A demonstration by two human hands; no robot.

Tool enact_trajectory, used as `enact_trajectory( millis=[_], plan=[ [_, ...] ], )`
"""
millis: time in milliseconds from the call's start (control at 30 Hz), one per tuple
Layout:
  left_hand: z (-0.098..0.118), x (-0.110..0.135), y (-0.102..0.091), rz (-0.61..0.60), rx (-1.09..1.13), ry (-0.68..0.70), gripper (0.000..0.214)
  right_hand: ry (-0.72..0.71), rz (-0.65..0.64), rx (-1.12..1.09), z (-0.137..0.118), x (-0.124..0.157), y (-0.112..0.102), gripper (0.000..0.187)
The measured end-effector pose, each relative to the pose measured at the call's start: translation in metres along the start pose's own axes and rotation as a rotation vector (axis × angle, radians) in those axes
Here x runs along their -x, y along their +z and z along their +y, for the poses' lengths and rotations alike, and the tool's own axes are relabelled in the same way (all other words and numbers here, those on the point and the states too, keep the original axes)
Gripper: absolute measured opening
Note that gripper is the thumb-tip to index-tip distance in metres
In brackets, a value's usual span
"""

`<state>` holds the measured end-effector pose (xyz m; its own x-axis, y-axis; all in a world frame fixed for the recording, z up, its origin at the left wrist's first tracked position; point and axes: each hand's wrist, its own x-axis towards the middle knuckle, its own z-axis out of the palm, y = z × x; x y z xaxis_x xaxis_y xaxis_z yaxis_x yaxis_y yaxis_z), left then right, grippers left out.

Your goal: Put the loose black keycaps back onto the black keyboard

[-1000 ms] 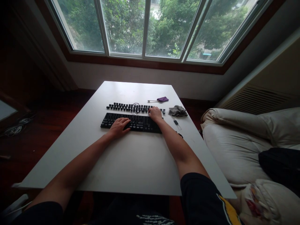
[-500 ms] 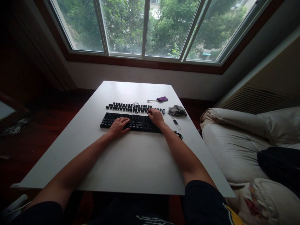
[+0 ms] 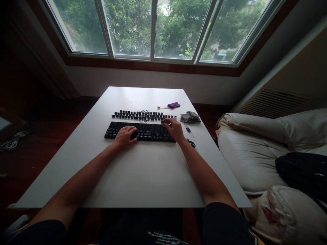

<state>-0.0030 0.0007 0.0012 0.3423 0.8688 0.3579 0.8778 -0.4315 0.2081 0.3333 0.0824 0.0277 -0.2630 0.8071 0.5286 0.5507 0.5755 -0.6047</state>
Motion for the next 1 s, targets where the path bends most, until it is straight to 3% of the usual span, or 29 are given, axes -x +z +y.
enact_trajectory(
  millis=[233,433,733,1000],
  plan=[
    [0.003,-0.007,-0.004,0.014,-0.008,-0.025,0.039,0.000,0.065,-0.096,0.016,0.009,-0.008,0.019],
    [0.014,-0.022,-0.003,-0.002,-0.081,-0.057,0.033,0.054,0.069,-0.207,0.024,0.009,-0.002,0.018],
    [0.033,-0.037,0.004,-0.006,-0.067,0.048,0.037,0.085,0.033,-0.280,0.003,0.012,0.015,0.025],
    [0.050,-0.051,0.018,-0.035,0.003,0.130,0.039,0.043,0.025,-0.306,-0.007,0.011,0.014,0.035]
  ],
)
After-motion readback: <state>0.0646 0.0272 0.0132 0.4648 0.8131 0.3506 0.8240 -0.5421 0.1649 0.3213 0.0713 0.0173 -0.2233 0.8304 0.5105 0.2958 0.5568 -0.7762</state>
